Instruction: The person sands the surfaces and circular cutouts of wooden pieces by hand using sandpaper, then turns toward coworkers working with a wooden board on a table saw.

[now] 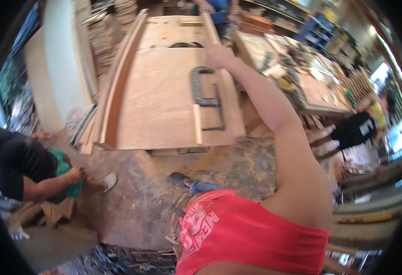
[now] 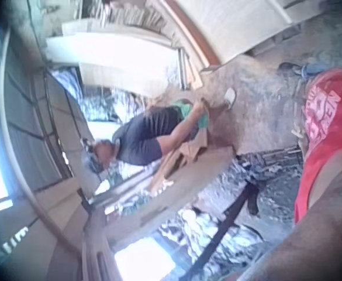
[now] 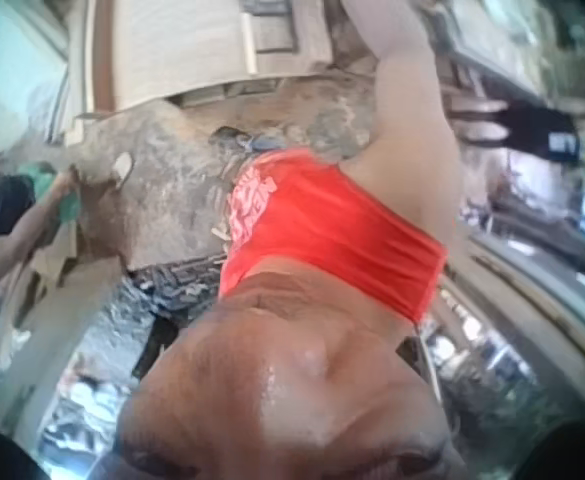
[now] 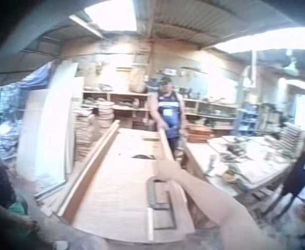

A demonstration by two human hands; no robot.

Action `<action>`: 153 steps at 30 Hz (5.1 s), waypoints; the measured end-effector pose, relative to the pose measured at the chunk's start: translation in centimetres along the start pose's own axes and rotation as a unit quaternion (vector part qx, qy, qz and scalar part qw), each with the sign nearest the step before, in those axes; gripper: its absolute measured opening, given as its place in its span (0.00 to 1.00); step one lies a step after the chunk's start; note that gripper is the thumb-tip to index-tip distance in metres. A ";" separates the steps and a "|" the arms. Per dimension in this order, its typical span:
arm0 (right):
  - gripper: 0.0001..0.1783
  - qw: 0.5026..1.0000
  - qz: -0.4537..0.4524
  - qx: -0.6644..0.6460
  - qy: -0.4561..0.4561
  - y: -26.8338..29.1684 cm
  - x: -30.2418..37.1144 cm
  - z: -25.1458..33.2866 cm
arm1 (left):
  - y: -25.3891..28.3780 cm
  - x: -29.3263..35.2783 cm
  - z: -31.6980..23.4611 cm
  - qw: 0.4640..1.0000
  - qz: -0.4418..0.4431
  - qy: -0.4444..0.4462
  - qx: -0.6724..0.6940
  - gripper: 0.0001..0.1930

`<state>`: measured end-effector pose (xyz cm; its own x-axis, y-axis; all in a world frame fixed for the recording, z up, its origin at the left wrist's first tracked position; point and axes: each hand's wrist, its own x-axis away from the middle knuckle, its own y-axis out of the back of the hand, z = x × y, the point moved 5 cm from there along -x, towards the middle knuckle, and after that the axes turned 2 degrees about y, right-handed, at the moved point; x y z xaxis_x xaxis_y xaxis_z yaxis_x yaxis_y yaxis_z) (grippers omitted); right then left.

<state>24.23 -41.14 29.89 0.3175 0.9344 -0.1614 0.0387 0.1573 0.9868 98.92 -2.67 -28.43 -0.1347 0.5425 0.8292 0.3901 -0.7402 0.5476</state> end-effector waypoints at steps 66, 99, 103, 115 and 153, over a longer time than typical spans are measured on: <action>0.25 0.935 -0.069 -0.227 -0.263 -24.2 55.1 -27.4 | -1.3 3.7 -29.9 0.975 0.018 -0.158 -0.156 0.28; 0.21 0.610 0.203 -0.397 -0.654 -41.9 88.8 -35.0 | -13.1 5.0 -47.0 0.905 -0.027 -0.255 -0.340 0.35; 0.13 0.485 0.128 -0.476 -0.722 -38.8 92.5 -43.4 | -19.3 8.8 -51.5 0.883 0.019 -0.253 -0.396 0.35; 0.16 0.510 0.048 -0.523 -0.681 -34.6 87.6 -61.5 | -23.5 22.6 -62.6 0.918 -0.045 -0.290 -0.269 0.31; 0.29 0.575 0.068 -0.385 -0.719 -33.9 88.2 -53.1 | -31.4 17.3 -80.3 0.703 0.107 -0.357 -0.606 0.34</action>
<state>0.66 52.95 -18.52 0.7442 -0.1872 0.6411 -0.3343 0.7266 0.6002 11.20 -1.97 -22.24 0.4695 0.1072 0.8764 -0.7883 -0.3963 0.4707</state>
